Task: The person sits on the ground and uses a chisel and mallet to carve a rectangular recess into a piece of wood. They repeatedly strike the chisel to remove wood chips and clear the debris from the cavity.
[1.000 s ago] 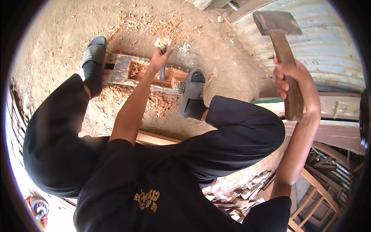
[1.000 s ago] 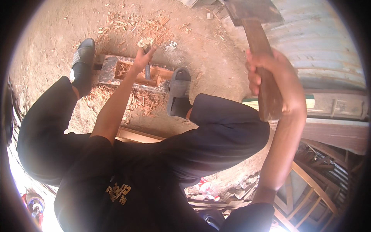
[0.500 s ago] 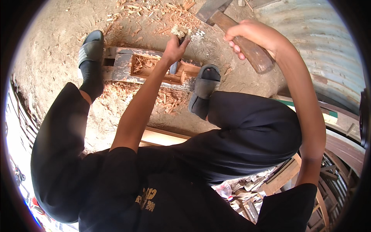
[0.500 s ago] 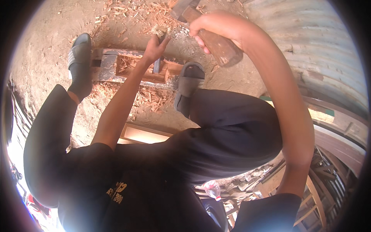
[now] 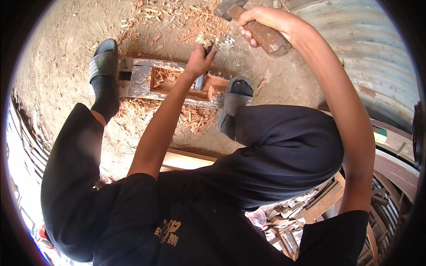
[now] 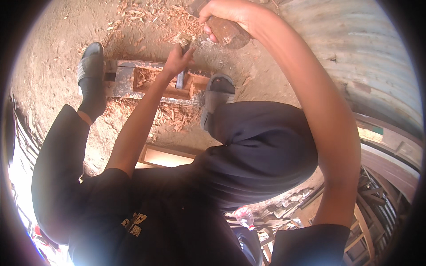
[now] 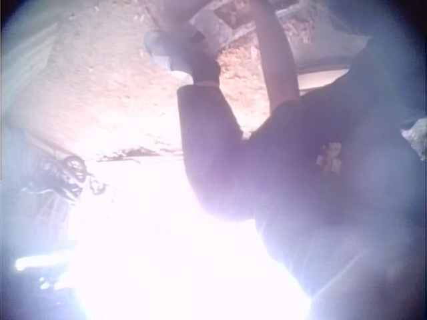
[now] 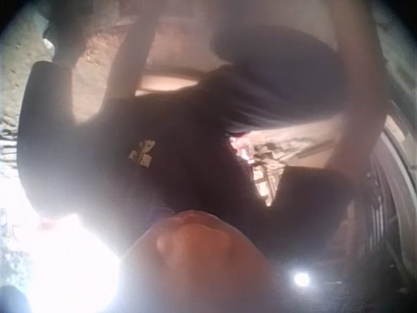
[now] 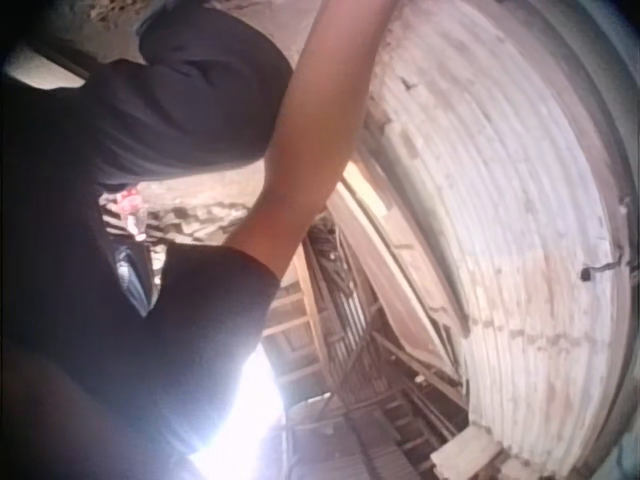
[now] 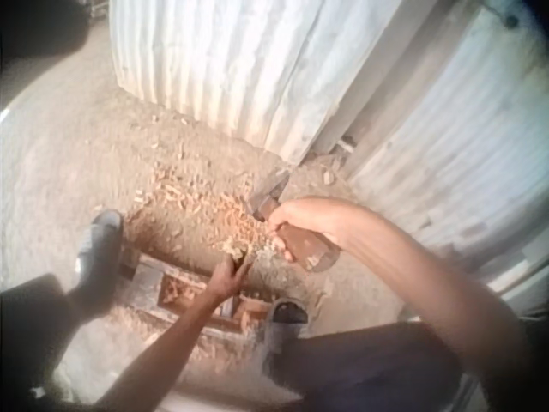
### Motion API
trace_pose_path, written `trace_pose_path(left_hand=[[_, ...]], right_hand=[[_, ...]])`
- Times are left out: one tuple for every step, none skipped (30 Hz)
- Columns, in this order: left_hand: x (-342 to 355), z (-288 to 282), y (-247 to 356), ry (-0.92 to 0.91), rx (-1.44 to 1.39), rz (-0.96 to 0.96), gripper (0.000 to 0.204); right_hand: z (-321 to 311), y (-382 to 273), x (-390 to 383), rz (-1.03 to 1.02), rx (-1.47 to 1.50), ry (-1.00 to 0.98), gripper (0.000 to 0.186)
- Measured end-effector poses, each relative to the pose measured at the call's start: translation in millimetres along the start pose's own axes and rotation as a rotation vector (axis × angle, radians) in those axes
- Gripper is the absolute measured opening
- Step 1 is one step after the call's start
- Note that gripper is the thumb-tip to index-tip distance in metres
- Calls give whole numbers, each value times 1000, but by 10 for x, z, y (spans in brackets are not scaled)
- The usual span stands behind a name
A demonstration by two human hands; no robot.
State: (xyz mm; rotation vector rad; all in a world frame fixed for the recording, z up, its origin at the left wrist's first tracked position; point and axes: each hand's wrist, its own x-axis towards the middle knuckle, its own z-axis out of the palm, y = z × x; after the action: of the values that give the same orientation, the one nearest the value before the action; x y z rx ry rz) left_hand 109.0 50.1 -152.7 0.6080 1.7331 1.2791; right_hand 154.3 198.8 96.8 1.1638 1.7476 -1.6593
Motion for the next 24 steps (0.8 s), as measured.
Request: trace_pose_path(left_hand=[[37, -26, -31, 1, 101, -5, 45], [51, -26, -34, -6, 196, -11, 45], [58, -27, -38, -12, 290, -17, 45], [57, -24, -44, -3, 303, 14, 45], [59, 10, -55, 2, 314, 47, 44], [55, 15, -39, 11, 330, 80, 44], [54, 32, -18, -21, 297, 40, 43], [46, 10, 14, -48, 270, 0, 43], [43, 1, 45, -78, 243, -40, 43], [76, 22, 0, -66, 262, 4, 42], [105, -18, -133, -39, 292, 37, 42], [121, -45, -170, -22, 318, 76, 41], [128, -67, -208, -40, 302, 70, 41], [120, -66, -202, -60, 283, 66, 40], [119, -70, -196, -78, 265, 61, 40], [126, -83, -190, -68, 260, 86, 40], [114, -74, -190, -59, 249, 108, 40], [99, -75, -194, -48, 238, 129, 40], [84, -91, -205, -59, 229, 101, 40], [65, -98, -174, -74, 217, 80, 39], [49, -104, -146, -89, 205, 58, 39], [52, -99, -128, -88, 204, 62, 39], [71, -64, -104, -94, 200, 71, 40], [86, -37, -103, -100, 199, 76, 40]], right_hand=[[-14, -16, 47, 24, 17, -34, 16], [-33, -6, 84, 31, 17, -9, 16], [-51, 5, 123, 37, 16, 16, 15], [-78, 12, 171, 44, 16, 40, 14], [-167, 35, 245, 54, 67, 50, 15], [-260, 30, 334, 59, 119, 57, 17], [-339, 32, 388, 64, 171, 65, 19], [-324, -14, 402, 74, 230, 99, 20], [-317, -29, 451, 72, 233, 118, 19], [-319, -28, 514, 70, 236, 139, 19], [-258, -57, 584, 62, 240, 140, 19], [-90, -36, 415, -17, 102, 147, 13], [-4, -26, 437, 42, -14, 82, 14], [64, 51, 477, 86, -73, 40, 14], [111, 121, 516, 129, -132, -4, 14], [82, 151, 511, 214, -45, -123, 14], [68, 143, 489, 215, -39, -130, 15], [60, 109, 466, 215, -34, -140, 15], [52, 78, 460, 216, -29, -151, 16], [29, 62, 456, 196, 27, -109, 17], [2, 41, 450, 128, 53, -52, 16], [-33, 20, 446, 60, 80, 5, 16], [-92, 17, 437, -5, 107, 70, 16], [-206, -58, 615, 78, 215, 77, 18]])
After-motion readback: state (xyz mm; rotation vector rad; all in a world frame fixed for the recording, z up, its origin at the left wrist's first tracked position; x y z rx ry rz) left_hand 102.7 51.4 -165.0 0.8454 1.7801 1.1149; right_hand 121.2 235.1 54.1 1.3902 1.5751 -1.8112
